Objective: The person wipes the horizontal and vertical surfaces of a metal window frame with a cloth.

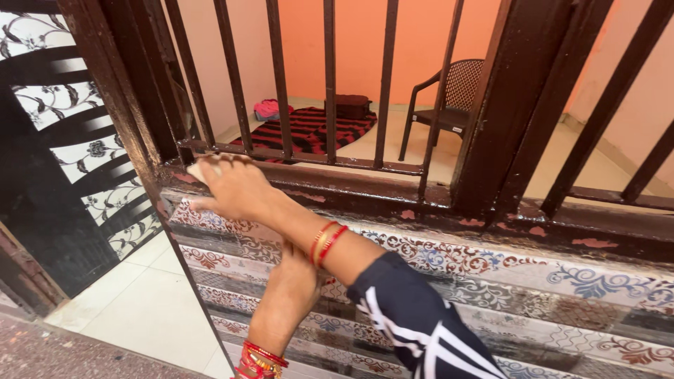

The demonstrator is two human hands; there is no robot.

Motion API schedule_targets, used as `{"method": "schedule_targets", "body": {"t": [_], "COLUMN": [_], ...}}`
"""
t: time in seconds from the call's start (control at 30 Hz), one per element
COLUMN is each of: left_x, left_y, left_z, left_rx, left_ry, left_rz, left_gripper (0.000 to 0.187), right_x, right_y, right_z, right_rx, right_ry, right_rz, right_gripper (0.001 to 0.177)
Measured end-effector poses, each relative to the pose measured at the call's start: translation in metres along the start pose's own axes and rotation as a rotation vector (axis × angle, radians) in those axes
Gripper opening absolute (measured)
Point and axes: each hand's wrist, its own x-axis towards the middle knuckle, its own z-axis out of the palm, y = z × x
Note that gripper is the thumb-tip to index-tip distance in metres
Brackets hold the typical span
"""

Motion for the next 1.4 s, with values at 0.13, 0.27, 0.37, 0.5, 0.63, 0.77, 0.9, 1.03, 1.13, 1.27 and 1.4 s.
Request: {"method": "schedule_targets", "body": {"t": [0.13,0.27,0.37,0.5,0.63,0.77,0.9,1.03,1.13,1.27,1.4], "left_x": [-0.002,-0.002,-0.002,0.0,0.002,0.004,0.002,0.001,-0.002,-0.01,-0.026], "left_y": [0.001,0.008,0.011,0.01,0.013,0.027,0.036,0.033,0.033,0.044,0.09], "left_z": [0.006,0.001,-0.004,-0.001,-0.005,-0.016,-0.024,-0.03,-0.033,-0.042,-0.05], "left_rx": [-0.172,-0.058,-0.012,0.126,0.228,0.261,0.235,0.264,0.24,0.35,-0.03], "left_ry": [0.047,-0.014,-0.119,0.004,0.001,-0.067,-0.072,-0.055,-0.024,0.08,0.322], "left_rz": [-0.186,-0.132,-0.218,-0.028,-0.043,-0.106,-0.13,-0.105,-0.107,-0.015,0.256], "left_gripper": [0.065,0.065,0.055,0.084,0.104,0.123,0.127,0.121,0.11,0.06,0.02], "right_x": [0.028,0.024,0.01,-0.019,-0.067,-0.115,-0.158,-0.193,-0.208,-0.208,-0.208], "right_y": [0.018,0.025,0.016,0.02,0.033,0.045,0.046,0.035,0.031,0.026,0.022], "right_z": [0.034,0.049,0.043,0.02,-0.025,-0.087,-0.144,-0.191,-0.21,-0.209,-0.2], "right_rx": [0.285,0.237,0.094,-0.115,-0.281,-0.342,-0.543,-0.859,-1.072,-1.104,-1.109], "right_ry": [-0.181,-0.103,0.003,0.014,0.125,0.032,-0.113,-0.197,-0.195,-0.217,-0.235], "right_rz": [0.095,0.06,0.03,-0.001,-0.055,-0.063,-0.015,-0.026,-0.047,-0.027,0.046], "right_gripper": [0.051,0.043,0.038,0.035,0.036,0.039,0.035,0.039,0.045,0.045,0.045]}}
